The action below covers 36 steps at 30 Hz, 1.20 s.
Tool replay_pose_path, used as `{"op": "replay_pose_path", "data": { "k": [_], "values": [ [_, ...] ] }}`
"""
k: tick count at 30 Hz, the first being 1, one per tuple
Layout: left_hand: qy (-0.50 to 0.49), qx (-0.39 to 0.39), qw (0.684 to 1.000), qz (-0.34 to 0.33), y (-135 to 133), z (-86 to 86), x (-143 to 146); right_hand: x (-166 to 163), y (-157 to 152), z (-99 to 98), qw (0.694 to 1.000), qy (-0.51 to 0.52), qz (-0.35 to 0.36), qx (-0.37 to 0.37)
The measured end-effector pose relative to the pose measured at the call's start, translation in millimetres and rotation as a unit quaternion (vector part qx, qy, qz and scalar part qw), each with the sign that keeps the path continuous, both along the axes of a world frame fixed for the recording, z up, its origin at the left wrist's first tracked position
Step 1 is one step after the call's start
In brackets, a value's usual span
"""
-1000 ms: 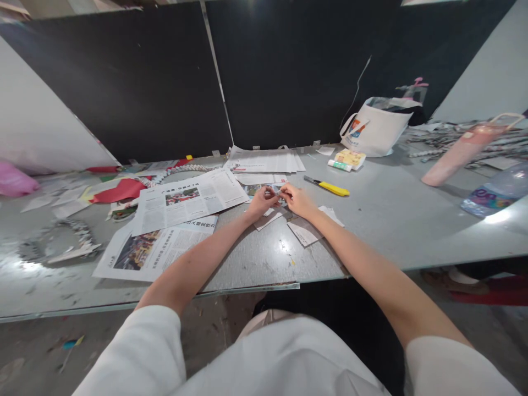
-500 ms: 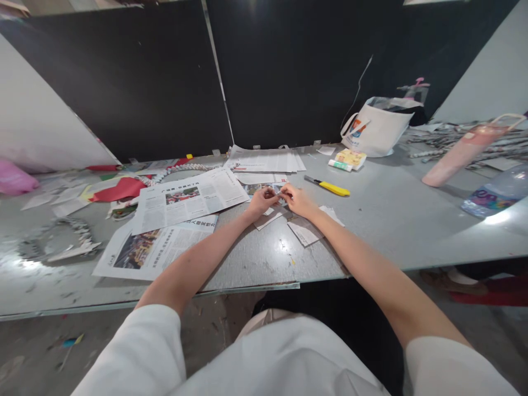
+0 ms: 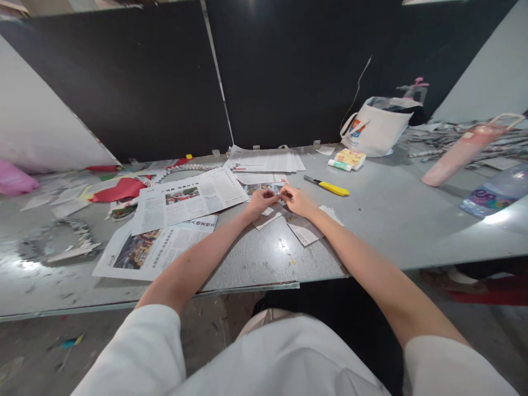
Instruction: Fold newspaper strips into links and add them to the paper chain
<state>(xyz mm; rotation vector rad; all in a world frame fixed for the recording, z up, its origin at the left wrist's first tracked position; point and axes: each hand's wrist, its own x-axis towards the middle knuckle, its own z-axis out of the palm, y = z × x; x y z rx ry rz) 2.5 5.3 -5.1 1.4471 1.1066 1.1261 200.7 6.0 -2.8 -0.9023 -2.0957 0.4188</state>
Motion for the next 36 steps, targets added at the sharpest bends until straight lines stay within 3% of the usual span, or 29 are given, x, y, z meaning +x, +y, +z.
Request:
{"op": "replay_pose_path", "data": {
  "k": [12, 24, 36],
  "values": [
    [-0.074, -0.035, 0.994, -0.066, 4, 0.4, -3, 2, 0, 1.6, 1.000, -0.009, 0.000, -0.004],
    [-0.093, -0.060, 0.991, -0.075, 9, -3.8, -4, 4, 0, 3.5, 0.999, -0.034, 0.028, -0.006],
    [-0.109, -0.061, 0.990, -0.066, 11, -4.6, -4, -5, 1, 4.0, 0.996, 0.088, -0.003, -0.006]
  ]
}}
